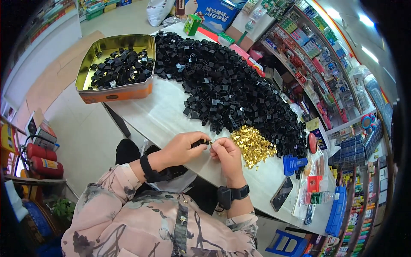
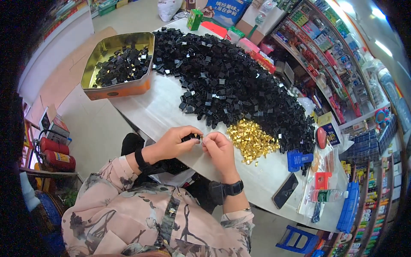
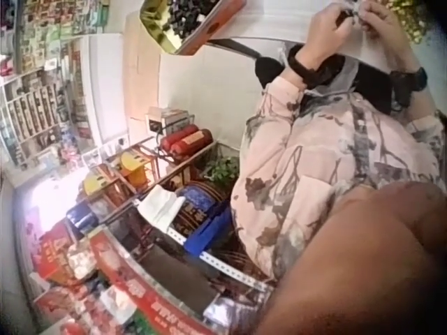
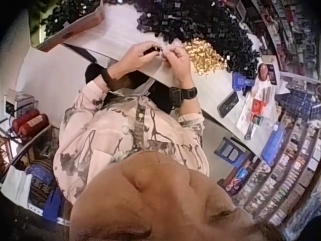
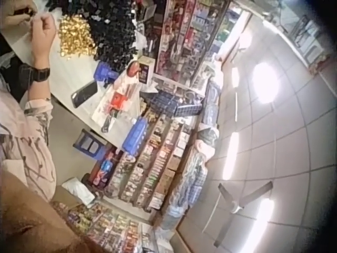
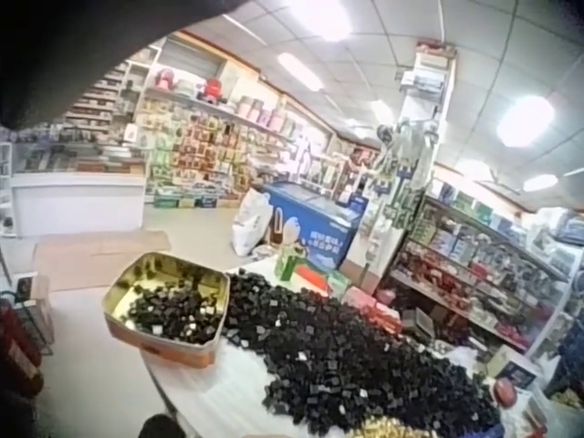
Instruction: The person assembles components by hand by fitting a gold metal piece into a black plastic piece and placing the finished unit into a metal tin. This process is repeated several times before the person fastens a black strap around their wrist.
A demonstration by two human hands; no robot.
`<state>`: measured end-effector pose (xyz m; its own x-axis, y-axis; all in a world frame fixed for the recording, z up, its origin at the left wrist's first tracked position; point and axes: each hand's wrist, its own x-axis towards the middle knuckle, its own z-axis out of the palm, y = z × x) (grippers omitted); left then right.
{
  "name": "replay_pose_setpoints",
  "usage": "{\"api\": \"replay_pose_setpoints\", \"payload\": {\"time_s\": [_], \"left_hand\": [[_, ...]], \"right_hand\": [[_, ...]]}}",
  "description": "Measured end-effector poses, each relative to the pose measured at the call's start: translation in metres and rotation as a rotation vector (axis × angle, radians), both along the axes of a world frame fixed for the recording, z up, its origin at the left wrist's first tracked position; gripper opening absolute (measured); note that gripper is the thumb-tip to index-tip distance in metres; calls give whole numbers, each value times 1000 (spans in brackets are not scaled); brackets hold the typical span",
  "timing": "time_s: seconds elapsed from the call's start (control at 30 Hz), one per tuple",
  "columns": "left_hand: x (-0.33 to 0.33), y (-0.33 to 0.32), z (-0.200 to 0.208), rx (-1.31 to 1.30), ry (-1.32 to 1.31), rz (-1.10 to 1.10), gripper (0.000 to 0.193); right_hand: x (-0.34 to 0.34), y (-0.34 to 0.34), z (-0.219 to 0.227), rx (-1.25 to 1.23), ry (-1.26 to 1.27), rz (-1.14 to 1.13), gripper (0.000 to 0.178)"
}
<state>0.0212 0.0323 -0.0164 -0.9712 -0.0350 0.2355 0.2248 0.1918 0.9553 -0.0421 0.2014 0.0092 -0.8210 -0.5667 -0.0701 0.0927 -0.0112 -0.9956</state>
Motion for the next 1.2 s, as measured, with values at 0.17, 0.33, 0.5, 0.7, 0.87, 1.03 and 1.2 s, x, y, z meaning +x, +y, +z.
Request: {"api": "replay_pose_setpoints", "payload": {"time_s": [0.17,0.33,0.5,0.7,0.87,1.03,1.2], "left_hand": [[2,1,0,-179,140,24,25],[2,1,1,-229,147,1,25],[-1,0,-2,-223,165,0,25],[-2,-3,-4,-276,194,4,25],[-2,-1,-4,-101,209,-20,25],[3,-3,3,81,-106,-133,25],[2,-6,7,243,-199,-150,23]], "right_hand": [[-1,4,1,121,-78,67,9],[-3,4,-1,136,-80,94,10],[-1,7,1,181,-47,73,13],[-6,5,-3,224,-55,101,14],[-2,7,0,182,-71,108,14],[-2,13,0,101,-148,11,17],[-10,23,-3,137,-43,-113,16]]}}
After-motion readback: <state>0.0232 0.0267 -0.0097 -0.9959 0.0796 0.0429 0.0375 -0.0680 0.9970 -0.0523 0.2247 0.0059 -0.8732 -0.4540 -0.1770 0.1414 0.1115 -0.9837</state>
